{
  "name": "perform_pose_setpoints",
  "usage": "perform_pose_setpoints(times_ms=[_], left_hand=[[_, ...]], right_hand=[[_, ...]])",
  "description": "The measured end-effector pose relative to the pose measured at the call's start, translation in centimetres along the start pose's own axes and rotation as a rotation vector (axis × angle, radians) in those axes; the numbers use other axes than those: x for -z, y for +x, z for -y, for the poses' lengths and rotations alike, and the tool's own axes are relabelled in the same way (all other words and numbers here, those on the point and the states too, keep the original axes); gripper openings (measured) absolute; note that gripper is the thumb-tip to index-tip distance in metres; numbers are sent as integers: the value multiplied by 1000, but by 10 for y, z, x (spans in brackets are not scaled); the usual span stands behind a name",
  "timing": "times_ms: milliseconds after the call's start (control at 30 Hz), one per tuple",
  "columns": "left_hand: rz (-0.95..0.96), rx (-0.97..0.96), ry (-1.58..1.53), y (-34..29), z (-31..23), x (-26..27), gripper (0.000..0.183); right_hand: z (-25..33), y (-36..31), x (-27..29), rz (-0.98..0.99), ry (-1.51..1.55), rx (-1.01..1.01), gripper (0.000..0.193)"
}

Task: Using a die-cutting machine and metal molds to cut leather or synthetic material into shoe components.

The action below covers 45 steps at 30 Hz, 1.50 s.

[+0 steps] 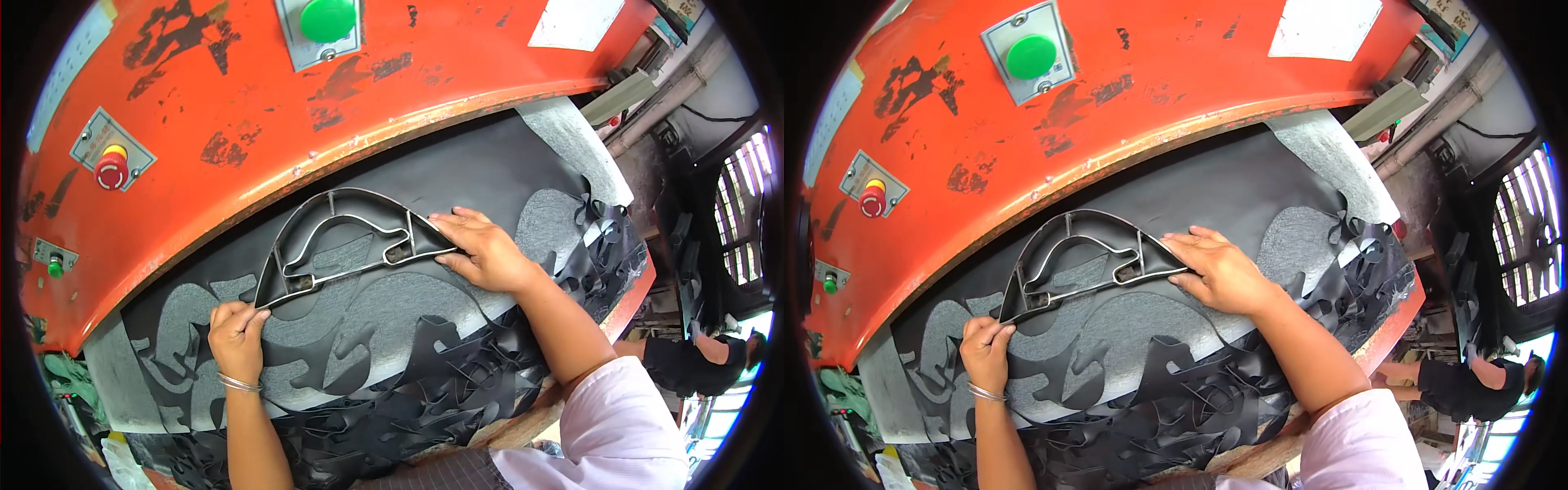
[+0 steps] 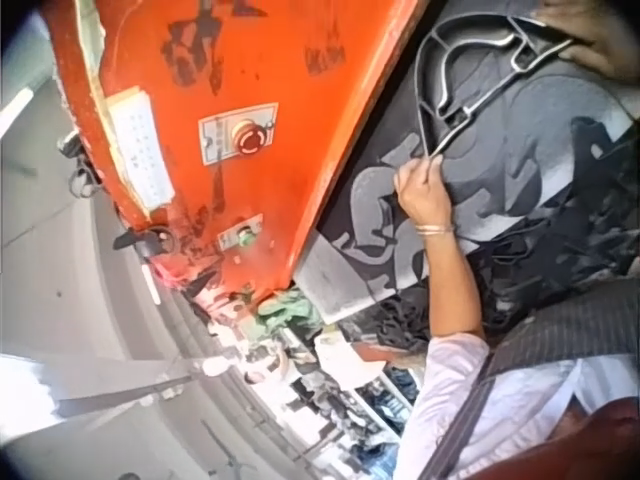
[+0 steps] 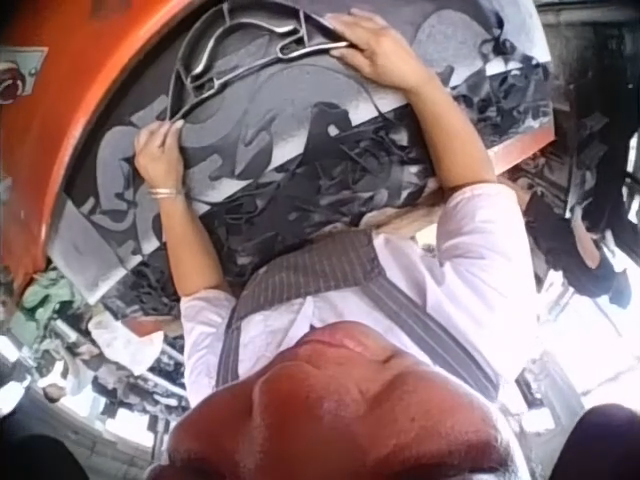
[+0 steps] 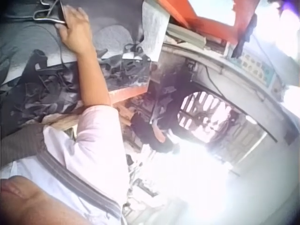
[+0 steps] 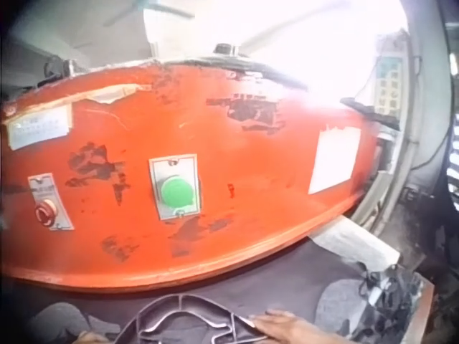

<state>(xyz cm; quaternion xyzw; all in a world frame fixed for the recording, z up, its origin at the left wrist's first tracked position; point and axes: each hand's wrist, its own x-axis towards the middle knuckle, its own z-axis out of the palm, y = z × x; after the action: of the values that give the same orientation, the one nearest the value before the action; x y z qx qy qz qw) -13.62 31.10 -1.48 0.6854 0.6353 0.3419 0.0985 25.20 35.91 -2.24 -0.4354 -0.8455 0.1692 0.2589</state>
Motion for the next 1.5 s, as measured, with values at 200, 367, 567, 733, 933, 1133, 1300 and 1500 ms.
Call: perform_pose_setpoints(times_ms=[200, 367, 567, 733, 933, 1133, 1300, 1500], left_hand=[[15, 35, 18, -6, -1, 5, 14], [11, 15, 59, -9, -11, 8, 12], [-2, -19, 26, -18, -14, 7, 12], [-41, -13, 47, -25, -11, 8, 13], [-24, -7, 62, -34, -9, 11, 17], [-241, 203, -131, -72, 4, 75, 19], [-878, 33, 11, -53, -18, 173, 32], [-642, -4, 178, -72, -11, 221, 38]], right_hand=[[-1, -1, 1, 3, 13, 57, 52], [5, -7, 9, 24, -8, 69, 51], [8, -17, 13, 36, -19, 20, 51], [13, -20, 12, 35, -23, 36, 51], [21, -24, 9, 36, -51, 21, 55], [64, -60, 30, -222, 6, -186, 65], [148, -1, 74, -549, 345, -5, 43], [172, 12, 73, -622, 269, -96, 32]])
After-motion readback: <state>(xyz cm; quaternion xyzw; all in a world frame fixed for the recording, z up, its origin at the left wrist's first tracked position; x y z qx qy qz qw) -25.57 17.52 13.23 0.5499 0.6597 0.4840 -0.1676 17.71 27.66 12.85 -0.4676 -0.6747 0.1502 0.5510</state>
